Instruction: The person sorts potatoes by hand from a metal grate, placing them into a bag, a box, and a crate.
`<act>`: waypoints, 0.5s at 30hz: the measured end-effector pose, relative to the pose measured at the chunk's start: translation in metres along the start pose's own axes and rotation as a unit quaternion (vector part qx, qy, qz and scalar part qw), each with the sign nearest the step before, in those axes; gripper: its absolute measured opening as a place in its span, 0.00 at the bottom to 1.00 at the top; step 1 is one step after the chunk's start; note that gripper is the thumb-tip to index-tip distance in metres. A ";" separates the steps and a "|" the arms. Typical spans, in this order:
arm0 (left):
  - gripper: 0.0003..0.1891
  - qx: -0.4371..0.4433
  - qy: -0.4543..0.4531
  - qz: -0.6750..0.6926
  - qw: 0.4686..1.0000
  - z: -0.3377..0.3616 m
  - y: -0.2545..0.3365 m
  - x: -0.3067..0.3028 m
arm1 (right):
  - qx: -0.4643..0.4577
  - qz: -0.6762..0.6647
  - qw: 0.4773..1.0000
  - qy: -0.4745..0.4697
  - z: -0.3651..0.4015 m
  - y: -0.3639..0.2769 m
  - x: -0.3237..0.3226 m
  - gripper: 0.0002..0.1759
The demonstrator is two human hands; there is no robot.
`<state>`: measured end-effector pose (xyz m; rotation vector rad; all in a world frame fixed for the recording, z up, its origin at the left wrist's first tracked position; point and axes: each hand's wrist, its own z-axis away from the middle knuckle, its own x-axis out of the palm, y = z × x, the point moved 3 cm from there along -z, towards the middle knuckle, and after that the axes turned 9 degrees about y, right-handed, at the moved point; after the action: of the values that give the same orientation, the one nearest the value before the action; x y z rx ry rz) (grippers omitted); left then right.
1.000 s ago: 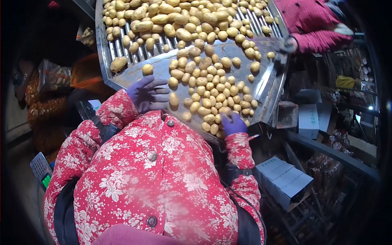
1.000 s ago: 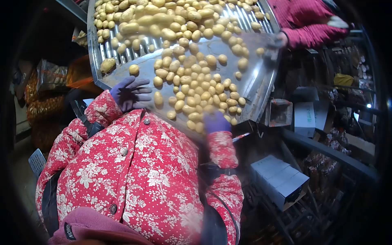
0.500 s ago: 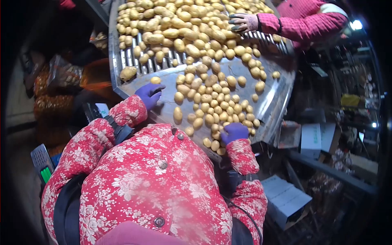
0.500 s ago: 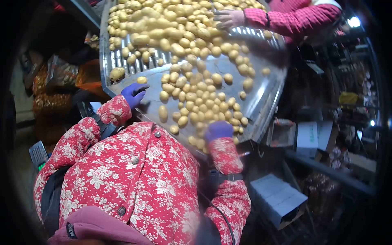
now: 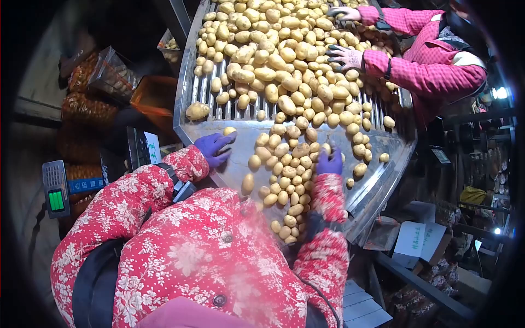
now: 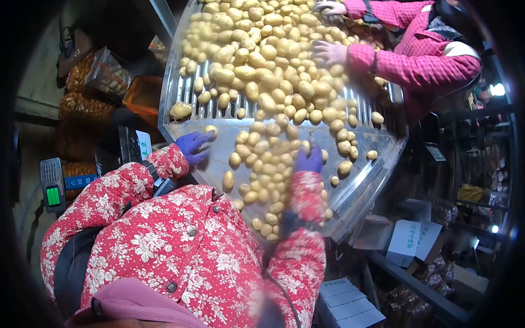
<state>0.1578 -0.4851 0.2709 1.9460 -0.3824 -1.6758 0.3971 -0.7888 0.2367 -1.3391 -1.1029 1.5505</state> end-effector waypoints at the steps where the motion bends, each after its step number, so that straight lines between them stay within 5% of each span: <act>1: 0.31 0.015 0.027 0.021 0.999 0.000 0.004 -0.005 | 0.077 -0.052 0.995 -0.024 0.023 -0.024 0.022 0.26; 4: 0.31 0.099 0.118 0.061 0.986 0.001 0.016 -0.012 | 0.150 0.014 0.970 -0.191 0.104 -0.087 0.097 0.29; 5: 0.30 0.066 0.056 0.048 0.995 -0.001 0.013 -0.009 | 0.137 0.018 0.962 -0.237 0.125 -0.093 0.119 0.30; 6: 0.29 0.030 -0.006 0.034 0.999 -0.001 0.010 -0.007 | 0.029 -0.031 0.966 -0.255 0.136 -0.092 0.135 0.27; 7: 0.28 -0.006 -0.070 0.019 0.997 0.000 0.007 -0.005 | -0.035 0.010 0.974 -0.225 0.132 -0.086 0.130 0.27; 11: 0.24 -0.063 -0.003 0.081 0.995 0.000 0.009 -0.007 | -0.234 0.201 0.947 -0.087 0.070 -0.095 0.057 0.29; 13: 0.24 -0.103 0.061 0.176 0.977 0.001 0.000 0.002 | -0.196 0.411 0.882 -0.118 0.045 -0.068 0.042 0.33; 15: 0.25 -0.170 0.133 0.348 0.912 -0.007 -0.005 0.007 | -0.146 0.456 0.862 -0.166 0.040 -0.061 0.040 0.35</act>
<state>0.1653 -0.4838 0.2630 1.4953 -0.5526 -0.9305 0.3541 -0.7369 0.2851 -2.0322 -0.9631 2.4368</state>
